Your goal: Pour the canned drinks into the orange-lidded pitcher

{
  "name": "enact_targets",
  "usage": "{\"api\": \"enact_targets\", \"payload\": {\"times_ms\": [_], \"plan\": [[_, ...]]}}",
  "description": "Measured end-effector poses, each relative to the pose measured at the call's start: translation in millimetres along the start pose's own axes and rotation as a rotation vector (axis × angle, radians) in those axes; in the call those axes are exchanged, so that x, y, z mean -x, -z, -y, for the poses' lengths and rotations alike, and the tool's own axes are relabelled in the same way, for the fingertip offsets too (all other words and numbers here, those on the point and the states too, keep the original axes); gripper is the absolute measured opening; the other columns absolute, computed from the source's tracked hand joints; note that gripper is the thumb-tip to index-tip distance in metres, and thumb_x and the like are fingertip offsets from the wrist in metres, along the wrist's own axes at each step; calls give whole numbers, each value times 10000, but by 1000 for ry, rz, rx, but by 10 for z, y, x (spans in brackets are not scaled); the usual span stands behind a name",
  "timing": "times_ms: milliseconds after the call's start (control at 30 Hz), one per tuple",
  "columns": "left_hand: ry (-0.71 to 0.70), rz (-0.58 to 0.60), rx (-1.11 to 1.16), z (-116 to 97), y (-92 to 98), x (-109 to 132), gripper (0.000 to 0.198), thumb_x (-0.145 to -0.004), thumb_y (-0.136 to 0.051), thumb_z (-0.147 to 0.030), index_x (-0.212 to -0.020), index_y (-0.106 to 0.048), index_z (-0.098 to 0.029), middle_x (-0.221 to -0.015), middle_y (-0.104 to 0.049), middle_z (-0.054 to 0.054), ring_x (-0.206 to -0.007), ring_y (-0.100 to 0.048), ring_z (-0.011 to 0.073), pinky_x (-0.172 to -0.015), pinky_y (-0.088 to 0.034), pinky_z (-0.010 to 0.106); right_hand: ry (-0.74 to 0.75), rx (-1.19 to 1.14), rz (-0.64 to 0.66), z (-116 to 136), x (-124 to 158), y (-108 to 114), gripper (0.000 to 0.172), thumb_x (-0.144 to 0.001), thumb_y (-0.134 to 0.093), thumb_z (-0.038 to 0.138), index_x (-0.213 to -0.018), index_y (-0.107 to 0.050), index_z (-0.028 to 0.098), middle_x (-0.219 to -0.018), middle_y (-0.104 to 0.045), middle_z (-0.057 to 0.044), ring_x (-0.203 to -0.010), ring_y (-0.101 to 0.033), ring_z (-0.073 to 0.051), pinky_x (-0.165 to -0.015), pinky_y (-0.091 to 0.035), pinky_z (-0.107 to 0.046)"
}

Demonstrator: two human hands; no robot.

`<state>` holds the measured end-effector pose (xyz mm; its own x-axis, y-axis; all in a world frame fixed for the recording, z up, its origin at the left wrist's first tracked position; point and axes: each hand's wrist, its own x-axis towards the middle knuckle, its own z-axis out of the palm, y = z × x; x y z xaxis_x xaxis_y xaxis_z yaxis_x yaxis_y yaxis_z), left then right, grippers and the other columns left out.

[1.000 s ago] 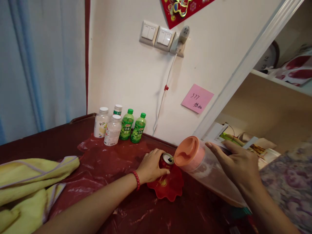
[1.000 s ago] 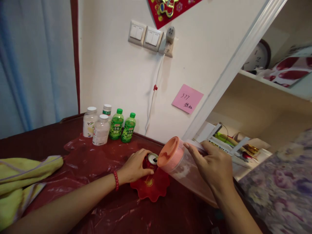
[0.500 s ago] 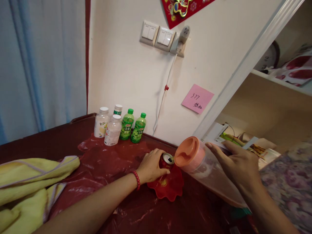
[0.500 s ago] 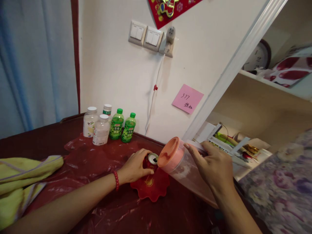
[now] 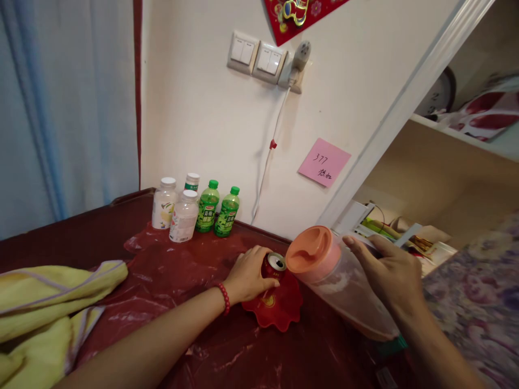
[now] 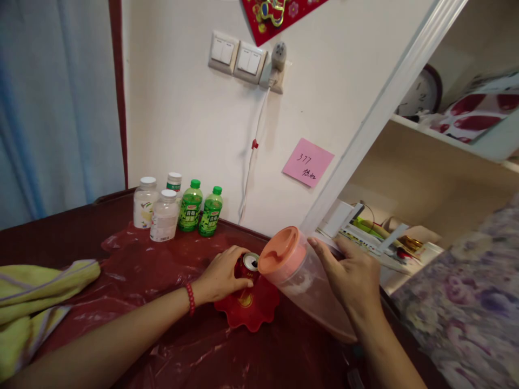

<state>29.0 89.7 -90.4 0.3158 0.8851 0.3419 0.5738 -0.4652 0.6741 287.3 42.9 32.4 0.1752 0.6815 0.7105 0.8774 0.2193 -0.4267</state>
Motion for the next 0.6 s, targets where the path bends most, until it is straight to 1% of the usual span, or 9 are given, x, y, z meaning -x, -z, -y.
{"api": "enact_targets", "payload": {"times_ms": [67, 167, 267, 367, 467, 533, 600], "plan": [[-3, -1, 0, 10, -1, -8, 552, -720, -877, -329, -1185, -608, -204, -1203, -658, 74, -1127, -619, 318, -964, -488, 467, -124, -120, -19, -59, 59, -16, 670, -694, -689, 828, -569, -511, 195, -550, -412, 19, -574, -378, -143, -541, -279, -267], [1, 1, 1, 16, 0, -21, 548, -728, -862, -309, -1198, -601, -203, -1218, -653, 78, -1145, -614, 321, -969, -485, 462, -245, -281, -78, -185, 197, -56, 664, -709, -721, 802, -586, -501, 189, -561, -392, 25, -565, -361, -131, -510, -290, -250], [4, 4, 9, 18, 7, -28, 534, -736, -846, -295, -1199, -596, -206, -1223, -651, 78, -1156, -612, 316, -985, -476, 458, -368, -477, -170, -294, 355, -89, 682, -725, -746, 795, -607, -446, 193, -563, -347, 45, -527, -314, -104, -469, -278, -231], [-10, 13, 9, 33, 19, -40, 532, -749, -831, -302, -1215, -588, -214, -1239, -647, 76, -1176, -603, 314, -1010, -461, 456, -483, -675, -269, -338, 493, -77, 732, -658, -793, 811, -630, -384, 205, -564, -301, 69, -497, -270, -80, -436, -238, -210], [-19, 23, 2, 60, 25, -70, 539, -762, -816, -324, -1234, -581, -213, -1245, -644, 77, -1168, -603, 313, -1007, -458, 452, -605, -817, -324, -319, 618, -13, 744, -569, -835, 824, -692, -451, 198, -568, -305, 83, -473, -276, -74, -414, -256, -201], [-16, 31, -2, 71, 28, -93, 535, -761, -810, -334, -1230, -584, -211, -1232, -647, 75, -1146, -608, 310, -1002, -459, 446, -678, -878, -350, -285, 707, 41, 759, -528, -855, 826, -750, -508, 188, -572, -312, 89, -462, -286, -72, -404, -265, -194], [-5, 40, -12, 65, 37, -112, 523, -758, -806, -341, -1218, -592, -214, -1216, -651, 73, -1126, -615, 310, -997, -460, 440, -729, -929, -375, -244, 799, 89, 773, -501, -876, 815, -778, -530, 182, -569, -307, 95, -453, -283, -66, -399, -271, -186]]}}
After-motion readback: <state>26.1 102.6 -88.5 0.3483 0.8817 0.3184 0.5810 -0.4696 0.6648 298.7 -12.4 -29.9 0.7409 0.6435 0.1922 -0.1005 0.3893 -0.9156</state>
